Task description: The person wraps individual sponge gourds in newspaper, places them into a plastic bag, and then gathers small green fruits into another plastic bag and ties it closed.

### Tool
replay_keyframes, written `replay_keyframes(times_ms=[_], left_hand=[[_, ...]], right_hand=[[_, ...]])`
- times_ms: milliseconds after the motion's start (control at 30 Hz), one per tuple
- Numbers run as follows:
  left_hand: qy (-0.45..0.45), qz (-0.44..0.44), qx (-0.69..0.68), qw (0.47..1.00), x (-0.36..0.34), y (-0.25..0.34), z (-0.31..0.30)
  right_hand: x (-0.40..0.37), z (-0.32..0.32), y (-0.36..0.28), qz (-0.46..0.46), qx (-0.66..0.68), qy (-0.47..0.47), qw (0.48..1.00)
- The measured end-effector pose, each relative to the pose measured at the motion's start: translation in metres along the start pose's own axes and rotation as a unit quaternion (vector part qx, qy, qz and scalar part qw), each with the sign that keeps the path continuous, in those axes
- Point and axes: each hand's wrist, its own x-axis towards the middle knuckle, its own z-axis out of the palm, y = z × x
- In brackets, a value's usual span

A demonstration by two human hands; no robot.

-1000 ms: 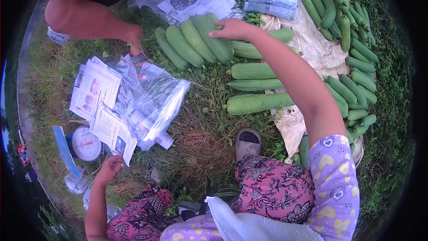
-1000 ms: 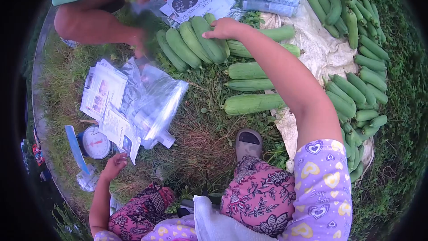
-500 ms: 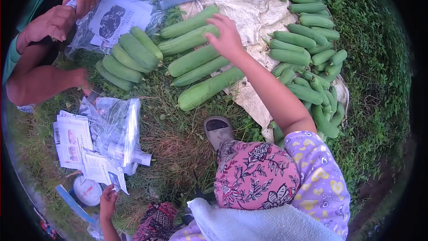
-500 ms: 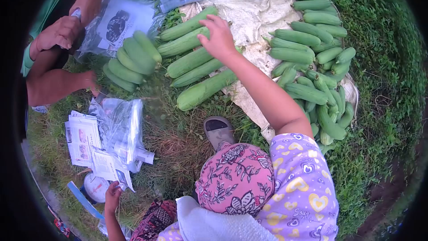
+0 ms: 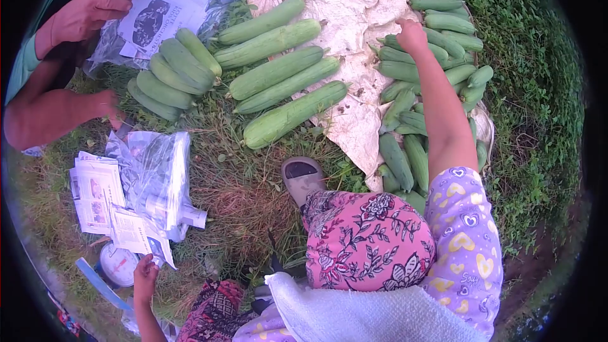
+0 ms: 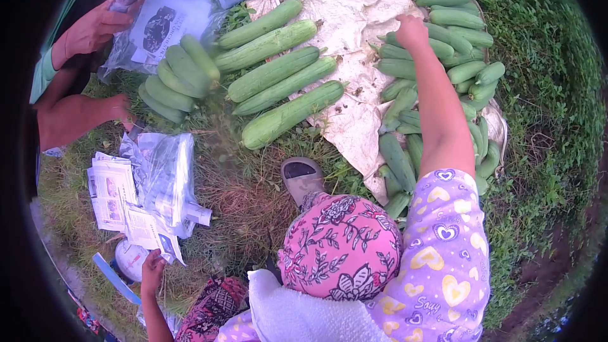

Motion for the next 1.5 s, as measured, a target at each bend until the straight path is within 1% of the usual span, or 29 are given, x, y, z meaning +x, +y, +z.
replay_keyframes(times_ms=[100,167,200,233,267,300,333,400,467,533,600,667,700,733,833,867,933,967,1033,1067,1167,1233,1267,1300,1367,1400,1433,1467,1500], left_hand=[[-0.009,-0.017,0.022,1.000,-0.003,0.013,-0.004],[0.005,0.008,0.018,1.000,-0.008,0.018,-0.006],[0.015,0.011,0.029,0.999,-0.009,0.015,-0.008],[0.034,0.001,-0.014,0.999,-0.013,0.016,-0.007],[0.049,0.026,0.033,0.998,-0.013,0.004,-0.009],[0.064,0.034,0.069,0.995,-0.017,0.010,-0.011],[0.065,0.009,0.071,0.995,-0.021,0.016,-0.012],[0.064,0.032,0.072,0.995,-0.022,0.007,-0.015],[0.059,0.031,0.096,0.993,-0.025,0.006,-0.019],[0.056,0.042,0.127,0.989,-0.030,0.002,-0.026],[0.067,0.040,0.133,0.988,-0.035,0.000,-0.033],[0.098,0.042,0.156,0.982,-0.036,-0.009,-0.037],[0.115,0.061,0.182,0.975,-0.034,-0.022,-0.035],[0.125,0.068,0.159,0.977,-0.030,-0.038,-0.029],[0.151,0.087,0.114,0.978,-0.018,-0.078,0.005],[0.159,0.092,0.102,0.978,-0.014,-0.089,0.019],[0.172,0.106,0.075,0.977,-0.009,-0.104,0.047],[0.171,0.095,0.065,0.978,-0.008,-0.107,0.055],[0.171,0.075,0.046,0.981,-0.008,-0.114,0.069],[0.187,0.069,0.058,0.978,-0.005,-0.123,0.077],[0.254,0.050,0.101,0.961,0.011,-0.147,0.098],[0.356,0.073,0.127,0.923,0.028,-0.170,0.111],[0.400,0.083,0.138,0.902,0.036,-0.180,0.123],[0.419,0.080,0.123,0.896,0.040,-0.183,0.129],[0.450,0.074,0.095,0.885,0.044,-0.186,0.138],[0.443,0.071,0.081,0.890,0.047,-0.191,0.140],[0.437,0.069,0.068,0.894,0.049,-0.196,0.142],[0.429,0.068,0.055,0.899,0.050,-0.198,0.144],[0.446,0.061,0.047,0.892,0.053,-0.203,0.145]], right_hand=[[0.007,0.020,-0.027,0.017,-0.110,-0.173,0.979],[0.013,0.008,-0.037,0.044,-0.141,-0.236,0.961],[0.020,0.016,-0.031,0.034,-0.154,-0.236,0.959],[0.015,0.006,-0.035,-0.006,-0.215,-0.230,0.949],[0.011,0.007,-0.033,-0.030,-0.255,-0.181,0.949],[0.016,0.007,-0.027,-0.041,-0.251,-0.187,0.949],[0.013,0.001,-0.028,-0.055,-0.261,-0.188,0.945],[0.000,-0.012,-0.029,-0.062,-0.239,-0.133,0.960],[0.000,-0.008,-0.011,-0.065,-0.228,-0.077,0.969],[0.001,-0.024,0.002,-0.089,-0.125,0.010,0.988],[-0.014,-0.085,-0.026,-0.079,-0.050,0.033,0.995],[-0.005,-0.125,-0.035,-0.121,0.074,0.039,0.989],[-0.009,-0.147,-0.060,-0.187,0.151,0.081,0.967],[-0.022,-0.175,-0.096,-0.254,0.226,0.119,0.933],[-0.062,-0.267,-0.226,-0.185,0.327,-0.115,0.920],[-0.071,-0.274,-0.267,-0.229,0.377,-0.152,0.885],[-0.093,-0.274,-0.355,-0.292,0.470,-0.236,0.799],[-0.110,-0.270,-0.398,-0.306,0.501,-0.319,0.744],[-0.164,-0.261,-0.485,-0.332,0.516,-0.428,0.664],[-0.194,-0.248,-0.524,-0.341,0.545,-0.485,0.593],[-0.279,-0.189,-0.624,-0.329,0.522,-0.600,0.509],[-0.332,-0.149,-0.678,-0.321,0.497,-0.647,0.482],[-0.352,-0.129,-0.701,-0.347,0.476,-0.654,0.474],[-0.367,-0.108,-0.719,-0.367,0.454,-0.664,0.467],[-0.385,-0.067,-0.746,-0.355,0.410,-0.700,0.465],[-0.394,-0.059,-0.760,-0.358,0.391,-0.714,0.458],[-0.399,-0.054,-0.766,-0.362,0.367,-0.712,0.477],[-0.402,-0.049,-0.770,-0.396,0.339,-0.694,0.496],[-0.403,-0.045,-0.774,-0.431,0.310,-0.673,0.514]])
